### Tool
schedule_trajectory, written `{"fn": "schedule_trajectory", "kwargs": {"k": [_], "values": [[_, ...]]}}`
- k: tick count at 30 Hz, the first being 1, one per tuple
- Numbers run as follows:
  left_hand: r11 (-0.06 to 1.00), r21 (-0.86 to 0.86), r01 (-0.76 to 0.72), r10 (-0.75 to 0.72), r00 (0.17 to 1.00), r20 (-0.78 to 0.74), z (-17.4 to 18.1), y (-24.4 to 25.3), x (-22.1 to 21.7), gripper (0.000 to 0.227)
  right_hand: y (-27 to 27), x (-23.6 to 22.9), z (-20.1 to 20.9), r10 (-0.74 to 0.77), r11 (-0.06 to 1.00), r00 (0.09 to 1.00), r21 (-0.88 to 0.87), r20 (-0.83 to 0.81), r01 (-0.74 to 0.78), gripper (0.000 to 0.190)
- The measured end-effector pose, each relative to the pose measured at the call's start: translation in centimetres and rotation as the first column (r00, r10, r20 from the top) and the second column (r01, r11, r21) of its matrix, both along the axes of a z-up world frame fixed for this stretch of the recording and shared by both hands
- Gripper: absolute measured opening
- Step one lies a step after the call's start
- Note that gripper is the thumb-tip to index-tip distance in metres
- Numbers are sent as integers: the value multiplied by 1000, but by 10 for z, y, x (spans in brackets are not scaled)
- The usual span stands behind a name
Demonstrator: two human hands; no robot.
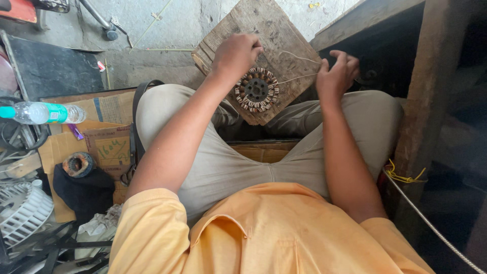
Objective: The person sits cross-legged and winds a thin white wire around a circular metal coil placed on a wooden block. They repeatedly pull the wire, wrap it around the coil, and adjust the loops with both hands.
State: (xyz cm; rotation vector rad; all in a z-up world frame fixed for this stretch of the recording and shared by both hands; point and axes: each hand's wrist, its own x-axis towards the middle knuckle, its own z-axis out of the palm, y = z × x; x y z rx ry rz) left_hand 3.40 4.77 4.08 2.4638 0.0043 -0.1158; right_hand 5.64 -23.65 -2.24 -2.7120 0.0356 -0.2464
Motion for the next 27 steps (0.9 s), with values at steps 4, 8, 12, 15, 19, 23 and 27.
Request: {"fn": "schedule_trajectory", "kwargs": {"k": [4, 8, 12, 15, 19, 23, 27], "values": [[998, -29, 56, -52, 992, 119, 2, -7, -1, 14, 37, -14, 36, 418, 866, 865, 167, 279, -472, 25], [987, -124, 105, -91, 989, 115, 2, -10, -1, 14, 62, -24, 63, 632, 707, 756, 272, 171, -653, 17], [970, -233, 65, -100, 985, -140, 5, -10, 5, 16, 61, -21, 76, 497, 716, 866, 590, -57, -373, 13], [965, -258, 37, -99, 968, -233, 7, -10, 3, 19, 57, -20, 78, 470, 699, 881, 634, -56, -332, 12], [969, -238, 73, -137, 955, -263, 3, -14, 5, 21, 56, -19, 77, 411, 657, 901, 730, -137, -188, 12], [963, -258, 73, -128, 970, -204, -6, -12, 2, 21, 52, -17, 83, 445, 707, 895, 625, -29, -331, 9], [986, -144, 82, -107, 978, -178, -11, -10, 1, 22, 41, -16, 94, 628, 710, 771, 332, 101, -622, 9]]}}
